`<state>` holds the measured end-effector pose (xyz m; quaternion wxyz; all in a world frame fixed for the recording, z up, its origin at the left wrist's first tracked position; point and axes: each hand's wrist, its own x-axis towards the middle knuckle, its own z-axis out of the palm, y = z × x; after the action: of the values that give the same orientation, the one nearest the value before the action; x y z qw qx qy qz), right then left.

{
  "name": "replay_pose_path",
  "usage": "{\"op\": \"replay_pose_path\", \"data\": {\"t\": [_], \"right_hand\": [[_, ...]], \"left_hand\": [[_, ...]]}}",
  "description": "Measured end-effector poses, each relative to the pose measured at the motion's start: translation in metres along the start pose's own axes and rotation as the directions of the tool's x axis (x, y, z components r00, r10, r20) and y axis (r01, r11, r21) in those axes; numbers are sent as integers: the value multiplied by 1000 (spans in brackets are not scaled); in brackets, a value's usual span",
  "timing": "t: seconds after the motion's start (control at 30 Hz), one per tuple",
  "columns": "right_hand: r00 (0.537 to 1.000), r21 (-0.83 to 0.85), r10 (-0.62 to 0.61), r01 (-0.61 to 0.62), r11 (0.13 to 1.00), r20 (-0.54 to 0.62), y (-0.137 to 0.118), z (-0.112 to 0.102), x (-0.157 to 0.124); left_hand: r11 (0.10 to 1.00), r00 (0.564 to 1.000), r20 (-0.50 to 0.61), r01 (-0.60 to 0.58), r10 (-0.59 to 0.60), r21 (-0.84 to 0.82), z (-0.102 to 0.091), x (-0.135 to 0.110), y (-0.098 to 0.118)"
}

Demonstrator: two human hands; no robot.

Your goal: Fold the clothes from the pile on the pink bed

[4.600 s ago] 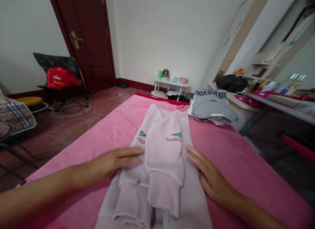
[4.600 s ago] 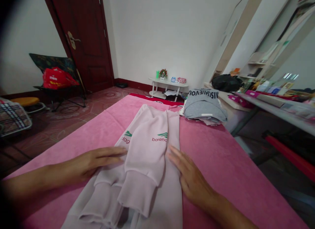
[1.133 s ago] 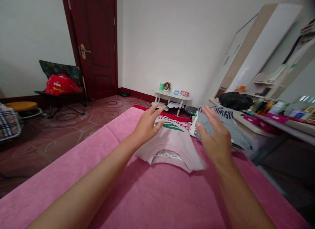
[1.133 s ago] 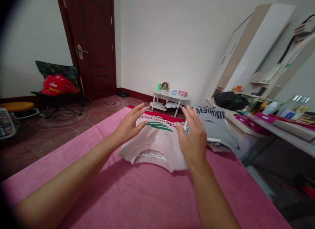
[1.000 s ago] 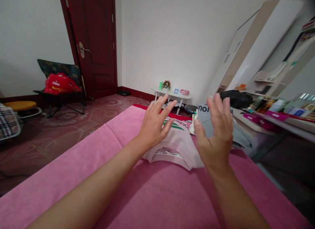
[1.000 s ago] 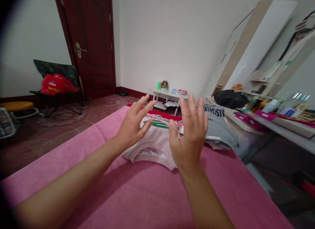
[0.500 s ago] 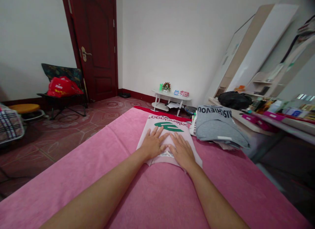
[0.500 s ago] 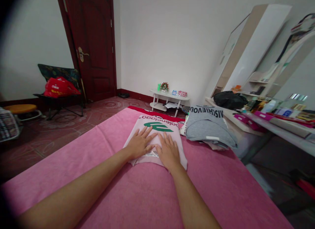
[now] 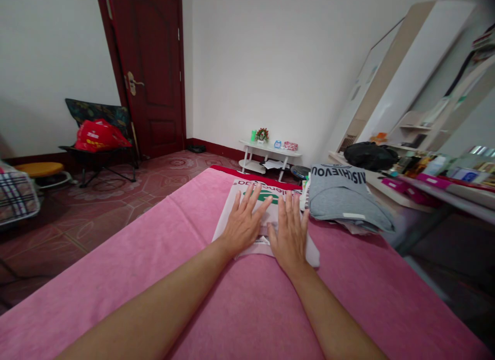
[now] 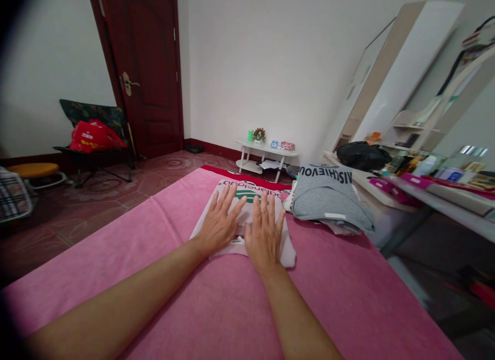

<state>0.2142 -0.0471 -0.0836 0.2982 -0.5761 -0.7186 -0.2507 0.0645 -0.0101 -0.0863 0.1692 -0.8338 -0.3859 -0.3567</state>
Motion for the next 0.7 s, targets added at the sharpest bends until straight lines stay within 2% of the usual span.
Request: {"op": "replay_pose_path", "data": {"t": [0.1, 0.17, 0.2, 0.23, 0.27, 0.33, 0.37, 0.4, 0.5, 0.53, 0.6, 0.63, 0.7], "right_hand": [[992, 24, 7, -4, 1000, -123, 3, -1, -4], [989, 44, 43, -37, 998, -141, 10, 4, -5], [995, 55, 64, -59, 997, -79, 14, 7, -5], [996, 65, 86, -88, 994, 35, 19, 12, -4], [977, 71, 108, -123, 990, 184, 23, 17, -3], [888, 68, 137, -185, 980, 439, 31, 26, -1], [853, 62, 148, -205, 977, 501, 34, 30, 0], [839, 57, 155, -216, 975, 521, 36, 32, 0], [878, 95, 140, -205, 974, 457, 40, 34, -3], [896, 120, 146, -214, 969, 419, 41, 34, -4], [924, 146, 215, -272, 951, 316, 46, 33, -5], [927, 140, 273, -316, 938, 258, 49, 32, -5], [895, 104, 403, -427, 898, 191, 57, 30, -4]], "left_hand": [[999, 998, -57, 4, -6, -38, -2, -1, -3], [998, 999, 7, 36, -36, -58, 2, -1, -7], [995, 994, 89, 71, -64, -69, 5, -1, -10], [991, 977, 192, 110, -93, -78, 8, 0, -14], [986, 948, 296, 147, -116, -83, 13, 0, -17], [977, 891, 432, 195, -140, -84, 20, 1, -23], [976, 878, 456, 203, -144, -83, 23, 1, -25], [975, 877, 459, 205, -144, -85, 24, 0, -26], [972, 887, 441, 207, -139, -110, 25, -1, -27], [967, 893, 418, 232, -169, -105, 24, -1, -27], [930, 886, 322, 365, -332, -44, 22, -2, -30], [889, 857, 263, 459, -442, 0, 20, -2, -32], [778, 755, 204, 625, -623, 64, 17, -2, -41]]}}
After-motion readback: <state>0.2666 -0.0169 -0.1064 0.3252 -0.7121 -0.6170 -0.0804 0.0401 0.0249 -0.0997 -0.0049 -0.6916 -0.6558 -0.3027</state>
